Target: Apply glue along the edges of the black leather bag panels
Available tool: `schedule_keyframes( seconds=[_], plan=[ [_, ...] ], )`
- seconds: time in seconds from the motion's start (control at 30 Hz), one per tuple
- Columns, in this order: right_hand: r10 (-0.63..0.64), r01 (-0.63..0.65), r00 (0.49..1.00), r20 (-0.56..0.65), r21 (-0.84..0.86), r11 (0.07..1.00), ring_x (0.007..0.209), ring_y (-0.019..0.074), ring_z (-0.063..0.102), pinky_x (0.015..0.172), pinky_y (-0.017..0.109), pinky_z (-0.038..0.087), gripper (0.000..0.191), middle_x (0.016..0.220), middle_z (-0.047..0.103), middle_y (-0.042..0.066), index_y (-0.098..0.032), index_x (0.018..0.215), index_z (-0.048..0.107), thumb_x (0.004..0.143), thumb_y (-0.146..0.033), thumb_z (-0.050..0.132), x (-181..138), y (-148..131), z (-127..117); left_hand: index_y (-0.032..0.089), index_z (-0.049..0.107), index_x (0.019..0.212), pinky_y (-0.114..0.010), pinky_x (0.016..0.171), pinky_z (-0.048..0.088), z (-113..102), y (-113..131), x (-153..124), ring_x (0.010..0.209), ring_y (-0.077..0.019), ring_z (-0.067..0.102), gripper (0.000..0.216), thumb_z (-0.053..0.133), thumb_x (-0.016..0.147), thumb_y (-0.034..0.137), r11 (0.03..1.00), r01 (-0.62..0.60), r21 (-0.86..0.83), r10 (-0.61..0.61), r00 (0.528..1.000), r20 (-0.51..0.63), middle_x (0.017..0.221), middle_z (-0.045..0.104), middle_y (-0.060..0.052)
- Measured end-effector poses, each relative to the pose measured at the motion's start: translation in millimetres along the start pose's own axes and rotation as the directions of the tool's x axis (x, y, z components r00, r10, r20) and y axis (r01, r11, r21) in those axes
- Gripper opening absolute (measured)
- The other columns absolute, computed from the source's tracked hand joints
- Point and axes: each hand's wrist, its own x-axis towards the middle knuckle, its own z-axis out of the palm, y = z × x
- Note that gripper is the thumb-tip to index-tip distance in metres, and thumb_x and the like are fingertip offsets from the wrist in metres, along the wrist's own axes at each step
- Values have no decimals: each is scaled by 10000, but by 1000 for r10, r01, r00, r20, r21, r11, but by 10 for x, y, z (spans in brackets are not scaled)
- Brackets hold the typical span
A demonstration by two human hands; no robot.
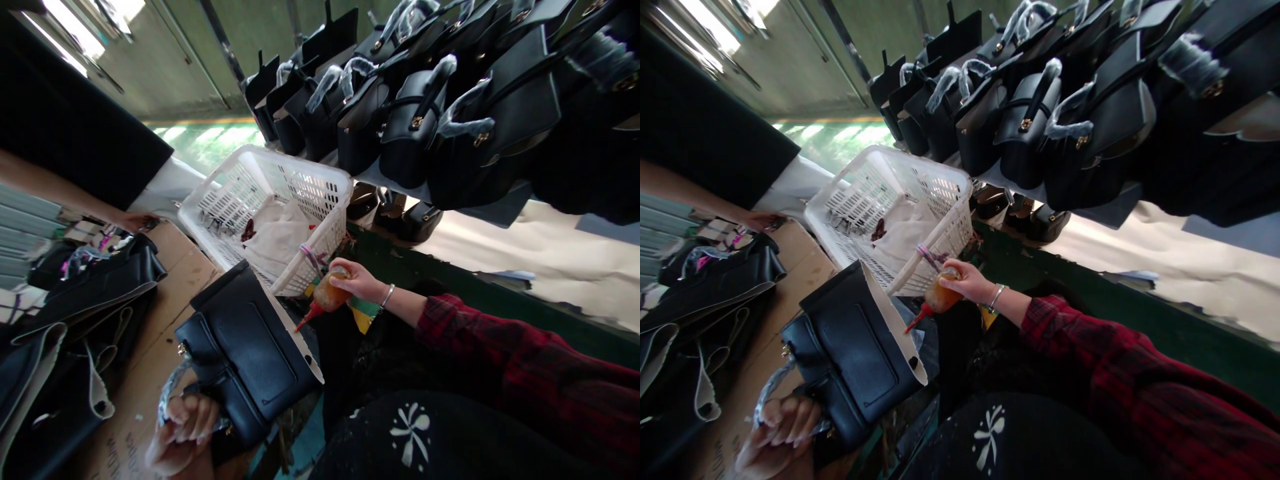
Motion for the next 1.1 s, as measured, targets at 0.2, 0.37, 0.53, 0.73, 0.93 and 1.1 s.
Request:
schedule_keyframes(
  seconds=[0.2,0.37,0.53,0.73,0.93,1.1],
  plan=[
    [45,-47,998,52,36,998,622,118,448,604,264,366,450,689,494,-49,-208,840,553,664,-553,781,-150,27,-51,121,676,1054,-203,320,165,-9,-13,-11,383,-65,181,230,600,903,276,1000,-9,2,9,1000,-21,471,166,90],
    [88,-91,994,69,34,995,634,132,478,613,270,391,455,704,521,-38,-207,869,575,661,-554,784,-276,93,-103,117,674,1042,-199,329,175,-14,-23,-21,389,-61,190,217,601,905,270,1000,-4,-14,4,1000,-21,478,176,93],
    [52,-52,994,-101,1,999,669,140,508,651,276,429,402,720,545,-33,-210,856,590,661,-499,791,-264,118,-144,119,674,1024,-207,326,169,16,-23,-7,394,-65,194,225,605,906,297,1000,-8,0,8,999,-41,484,176,90],
    [72,-53,979,-190,103,993,671,131,505,670,277,421,435,713,553,-42,-207,843,589,638,-537,785,-105,214,-1,122,675,1016,-200,318,165,-12,-16,-9,383,-60,191,217,609,903,295,1000,-5,11,5,999,-37,475,175,94],
    [143,-109,973,-182,185,977,674,135,526,673,278,431,499,706,566,-41,-200,787,587,592,-610,795,-48,385,105,130,674,1005,-190,320,163,-39,-14,-34,371,-58,174,184,622,890,262,1000,2,14,-1,999,-49,475,173,99],
    [232,-203,967,-105,230,952,666,139,543,641,272,441,535,710,585,-33,-195,805,605,562,-618,826,-234,362,49,135,669,976,-204,330,182,-32,-16,-43,374,-71,185,176,623,880,275,1000,-10,21,11,997,-71,472,174,93]
  ],
)
